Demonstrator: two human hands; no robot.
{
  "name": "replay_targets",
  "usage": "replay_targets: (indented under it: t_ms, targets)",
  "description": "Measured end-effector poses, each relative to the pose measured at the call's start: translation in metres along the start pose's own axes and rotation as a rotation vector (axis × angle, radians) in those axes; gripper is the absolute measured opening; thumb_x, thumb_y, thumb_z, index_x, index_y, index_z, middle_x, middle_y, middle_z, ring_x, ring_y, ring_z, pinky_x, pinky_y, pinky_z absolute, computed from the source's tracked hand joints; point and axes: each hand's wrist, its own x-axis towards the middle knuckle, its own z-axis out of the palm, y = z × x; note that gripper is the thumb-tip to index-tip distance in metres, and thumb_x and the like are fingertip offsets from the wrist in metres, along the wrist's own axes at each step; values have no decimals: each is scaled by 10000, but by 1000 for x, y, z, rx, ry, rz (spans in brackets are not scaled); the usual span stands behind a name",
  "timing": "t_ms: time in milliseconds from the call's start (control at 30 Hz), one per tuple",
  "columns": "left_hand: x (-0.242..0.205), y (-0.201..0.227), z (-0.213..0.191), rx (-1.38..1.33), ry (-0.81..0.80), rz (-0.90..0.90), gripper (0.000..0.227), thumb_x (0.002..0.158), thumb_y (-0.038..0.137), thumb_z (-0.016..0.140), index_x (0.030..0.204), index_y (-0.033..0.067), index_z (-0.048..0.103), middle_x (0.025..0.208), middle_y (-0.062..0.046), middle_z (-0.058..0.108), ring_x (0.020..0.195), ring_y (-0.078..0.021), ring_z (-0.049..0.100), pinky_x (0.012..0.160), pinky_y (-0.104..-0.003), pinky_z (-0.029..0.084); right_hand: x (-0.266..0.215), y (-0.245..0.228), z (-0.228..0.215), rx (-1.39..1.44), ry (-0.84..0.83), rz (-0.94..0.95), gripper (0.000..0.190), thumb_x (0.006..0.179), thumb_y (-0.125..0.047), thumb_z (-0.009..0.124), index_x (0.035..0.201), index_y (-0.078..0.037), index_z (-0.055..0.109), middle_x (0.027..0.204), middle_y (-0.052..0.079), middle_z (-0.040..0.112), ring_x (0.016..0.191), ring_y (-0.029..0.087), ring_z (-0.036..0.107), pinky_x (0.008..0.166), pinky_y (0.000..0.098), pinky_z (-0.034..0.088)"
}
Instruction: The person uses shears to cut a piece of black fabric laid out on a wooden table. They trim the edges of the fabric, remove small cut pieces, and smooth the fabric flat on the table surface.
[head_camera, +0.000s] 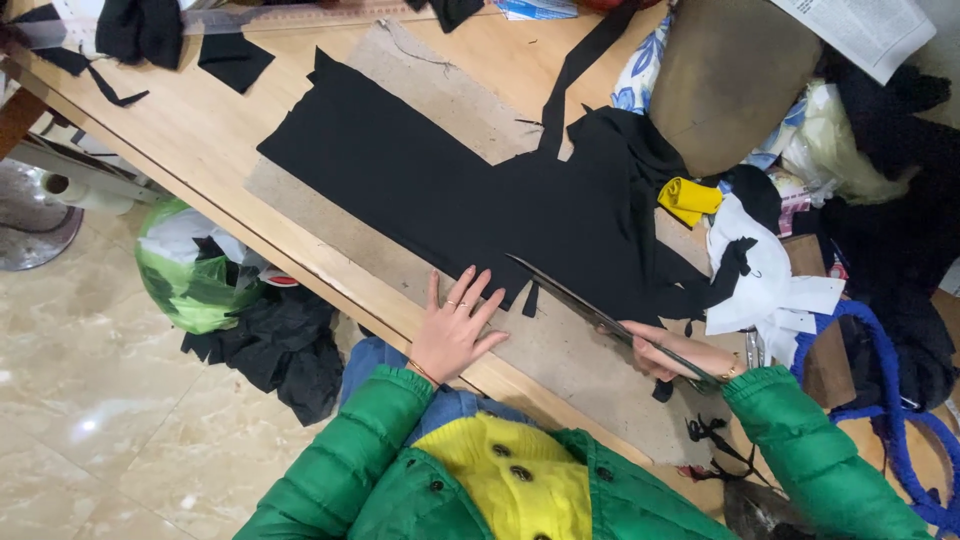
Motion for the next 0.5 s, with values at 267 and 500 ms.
replay_targets:
  t_ms: [267, 500]
  targets:
    - [0, -1, -3, -14, -34, -9, 682, 1015, 682, 357, 1503, 213, 436, 1612, -118, 330, 1550, -293, 210, 1197, -701, 66, 4, -72, 10, -67, 24, -35, 694, 1038, -521, 319, 1596, -109, 332, 716, -35, 415, 563, 56, 390, 496, 230, 396]
    - [2, -1, -8, -22, 10, 0, 705, 1009, 686, 355, 1501, 187, 435, 1600, -128, 343, 1543, -302, 229, 1197, -691, 105, 25, -60, 8, -228, 123, 115, 820, 965, -703, 304, 1619, -210, 324, 1360, 357, 565, 1120, 425, 695, 789, 458, 608]
